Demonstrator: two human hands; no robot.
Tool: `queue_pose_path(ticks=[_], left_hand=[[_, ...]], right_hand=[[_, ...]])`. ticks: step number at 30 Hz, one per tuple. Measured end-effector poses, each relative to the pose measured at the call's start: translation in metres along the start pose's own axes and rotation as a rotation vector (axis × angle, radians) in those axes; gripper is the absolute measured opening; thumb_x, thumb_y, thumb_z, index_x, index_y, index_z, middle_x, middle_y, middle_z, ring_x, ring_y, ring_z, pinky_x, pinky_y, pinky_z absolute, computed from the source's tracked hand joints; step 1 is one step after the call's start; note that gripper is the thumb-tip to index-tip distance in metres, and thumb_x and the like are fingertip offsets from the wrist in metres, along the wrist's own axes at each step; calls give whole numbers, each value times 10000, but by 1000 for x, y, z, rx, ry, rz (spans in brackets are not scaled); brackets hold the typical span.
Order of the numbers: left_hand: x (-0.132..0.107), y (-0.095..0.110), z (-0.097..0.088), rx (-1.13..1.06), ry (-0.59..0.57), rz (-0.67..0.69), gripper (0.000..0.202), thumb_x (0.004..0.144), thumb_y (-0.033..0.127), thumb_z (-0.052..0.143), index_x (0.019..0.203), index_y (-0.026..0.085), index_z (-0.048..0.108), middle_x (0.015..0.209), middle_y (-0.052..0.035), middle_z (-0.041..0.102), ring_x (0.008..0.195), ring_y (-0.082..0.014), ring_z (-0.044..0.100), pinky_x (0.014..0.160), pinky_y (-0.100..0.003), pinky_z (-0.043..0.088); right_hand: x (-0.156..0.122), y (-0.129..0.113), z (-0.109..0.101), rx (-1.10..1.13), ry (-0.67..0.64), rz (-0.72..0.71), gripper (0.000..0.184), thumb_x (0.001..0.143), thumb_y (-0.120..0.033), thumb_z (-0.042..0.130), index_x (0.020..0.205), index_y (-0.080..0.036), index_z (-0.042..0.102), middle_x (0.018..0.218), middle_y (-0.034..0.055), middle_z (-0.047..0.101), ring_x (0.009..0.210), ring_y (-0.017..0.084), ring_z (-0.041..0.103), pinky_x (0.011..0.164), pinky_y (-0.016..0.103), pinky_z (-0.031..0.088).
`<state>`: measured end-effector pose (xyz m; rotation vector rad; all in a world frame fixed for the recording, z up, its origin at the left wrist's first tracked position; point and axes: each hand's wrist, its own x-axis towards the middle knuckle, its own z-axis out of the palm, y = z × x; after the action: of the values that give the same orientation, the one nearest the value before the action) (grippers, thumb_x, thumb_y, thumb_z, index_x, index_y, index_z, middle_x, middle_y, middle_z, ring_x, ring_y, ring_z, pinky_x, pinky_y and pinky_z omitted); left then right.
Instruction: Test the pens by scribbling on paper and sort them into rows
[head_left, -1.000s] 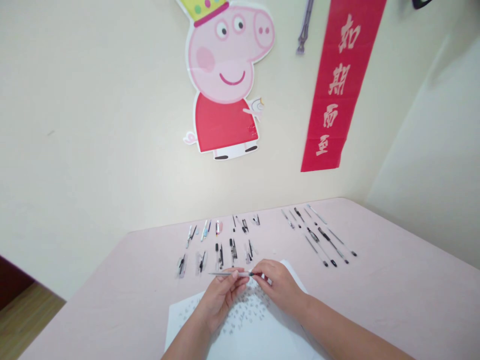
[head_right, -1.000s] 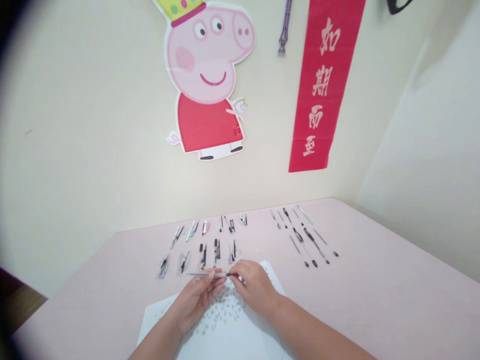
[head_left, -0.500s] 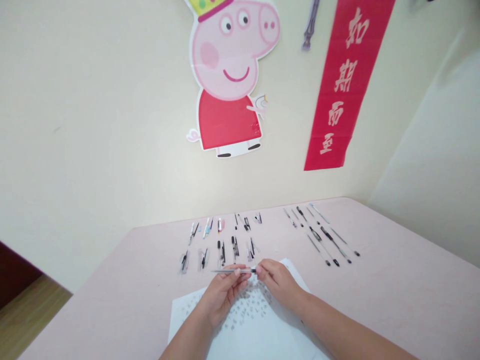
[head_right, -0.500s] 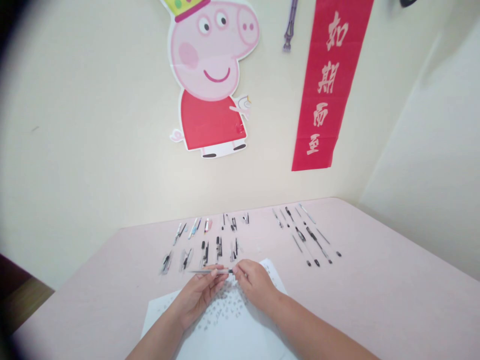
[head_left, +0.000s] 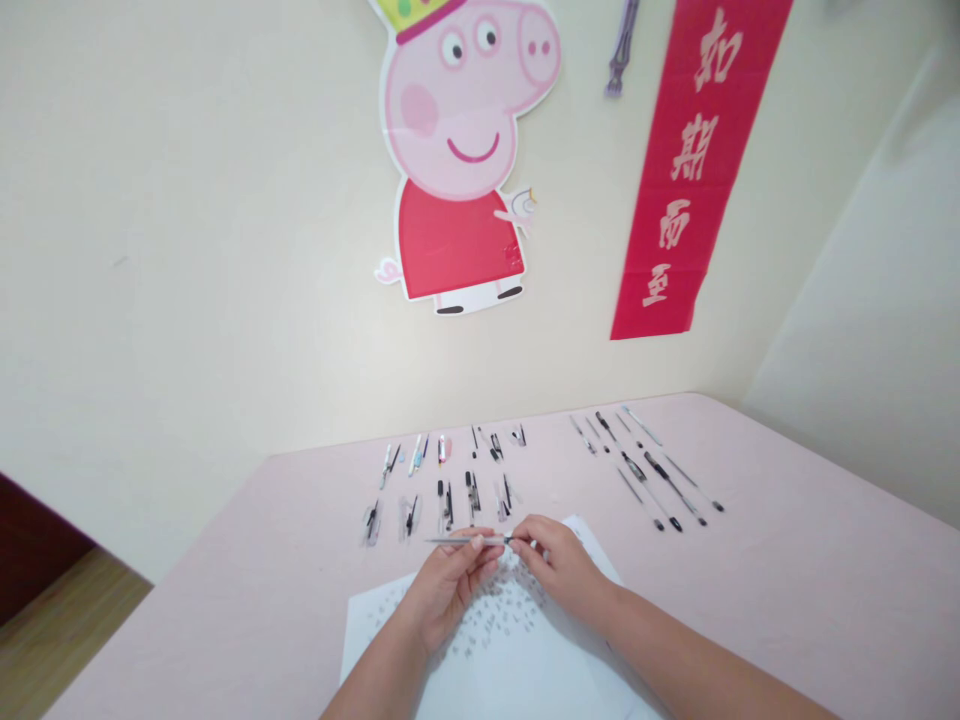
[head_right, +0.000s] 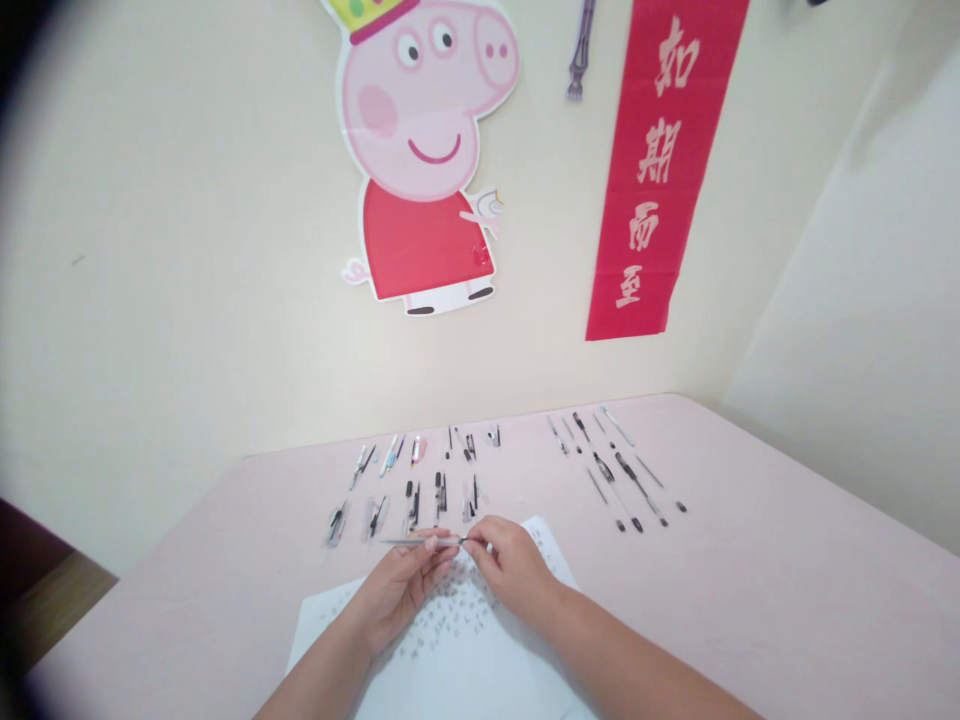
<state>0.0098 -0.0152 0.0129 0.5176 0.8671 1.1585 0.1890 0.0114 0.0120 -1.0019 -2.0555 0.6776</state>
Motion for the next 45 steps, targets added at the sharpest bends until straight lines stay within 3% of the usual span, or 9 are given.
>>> queue_pose_path(ticks=[29,38,45], left_hand=[[0,-2,0,28,-1,6,128,751,123,702,871,90,670,822,-103,735,762,-147,704,707,-192,569],[1,-3,0,15,35,16,127,751,148,705,852,81,666,781,-104,735,714,-148,707,655,-178,572],[0,-3,0,24,10,12,116,759,126,694,864,84,670,811,-106,733,741,-142,703,695,-183,570]], right_hand=[[-1,3,0,13,-1,-21,121,853,-200,526,811,-180,638,749,30,637,684,149,565,648,261,427],[-3,2,-1,-99,15,-145,105,868,-198,513,851,-186,616,763,35,627,707,157,561,665,278,422],[-4,2,-1,-112,20,-148,130,885,-223,494,851,-185,614,752,37,625,700,159,557,657,279,416]])
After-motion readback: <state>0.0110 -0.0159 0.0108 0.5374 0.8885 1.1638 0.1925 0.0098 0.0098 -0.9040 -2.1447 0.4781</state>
